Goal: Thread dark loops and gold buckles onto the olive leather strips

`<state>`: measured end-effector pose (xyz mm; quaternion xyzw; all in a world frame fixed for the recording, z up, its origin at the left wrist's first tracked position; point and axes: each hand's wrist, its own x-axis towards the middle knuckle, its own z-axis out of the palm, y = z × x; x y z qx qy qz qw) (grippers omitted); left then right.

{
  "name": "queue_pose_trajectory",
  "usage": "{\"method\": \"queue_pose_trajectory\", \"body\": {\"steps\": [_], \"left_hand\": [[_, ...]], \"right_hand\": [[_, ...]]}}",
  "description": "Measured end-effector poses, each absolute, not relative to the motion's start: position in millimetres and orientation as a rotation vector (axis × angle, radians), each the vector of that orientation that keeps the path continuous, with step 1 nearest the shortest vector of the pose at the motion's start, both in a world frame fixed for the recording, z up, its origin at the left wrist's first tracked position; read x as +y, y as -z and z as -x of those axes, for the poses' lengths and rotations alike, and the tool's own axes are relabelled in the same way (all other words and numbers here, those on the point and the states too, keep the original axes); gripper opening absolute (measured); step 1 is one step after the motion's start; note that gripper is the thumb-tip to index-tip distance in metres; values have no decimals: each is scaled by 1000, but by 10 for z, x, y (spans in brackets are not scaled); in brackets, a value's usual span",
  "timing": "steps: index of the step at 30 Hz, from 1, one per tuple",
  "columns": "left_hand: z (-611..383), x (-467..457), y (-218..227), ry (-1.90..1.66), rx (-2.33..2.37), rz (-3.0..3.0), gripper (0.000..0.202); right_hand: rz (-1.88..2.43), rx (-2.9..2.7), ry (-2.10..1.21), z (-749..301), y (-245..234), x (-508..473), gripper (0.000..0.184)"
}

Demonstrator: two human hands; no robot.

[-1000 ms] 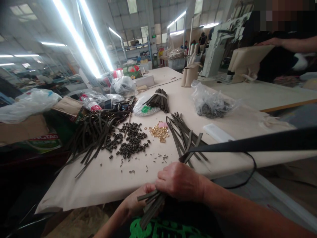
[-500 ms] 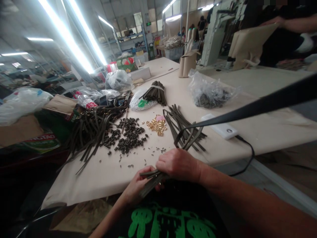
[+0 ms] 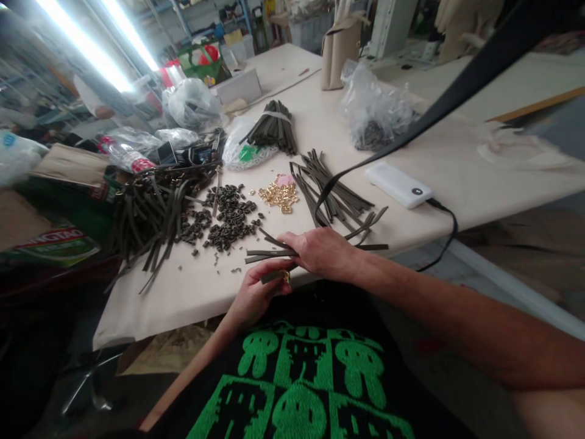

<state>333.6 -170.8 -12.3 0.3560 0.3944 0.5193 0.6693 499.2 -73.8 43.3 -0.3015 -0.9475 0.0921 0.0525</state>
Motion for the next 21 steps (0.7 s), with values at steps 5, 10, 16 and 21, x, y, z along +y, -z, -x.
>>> {"method": "queue_pose_trajectory", "body": {"steps": [5,10,16,21], "left_hand": [[-3332,-1718,92,-1113,843,-834,26],[-3345,-1736,87,-1037,830,-888,33],[-3393,-1743,94,-1048,833,-866,31],[-3399,-1738,120,-1042,814,-881,30]], "right_hand": [[910,-2940,-392,-5018,-485,-719,20],[878,-2952,-242,-5030,-436,-713,16],[897,-2994,-209,-5014,-400,-693,14],[922,-3018,-224,-5010,-419,-692,16]]}}
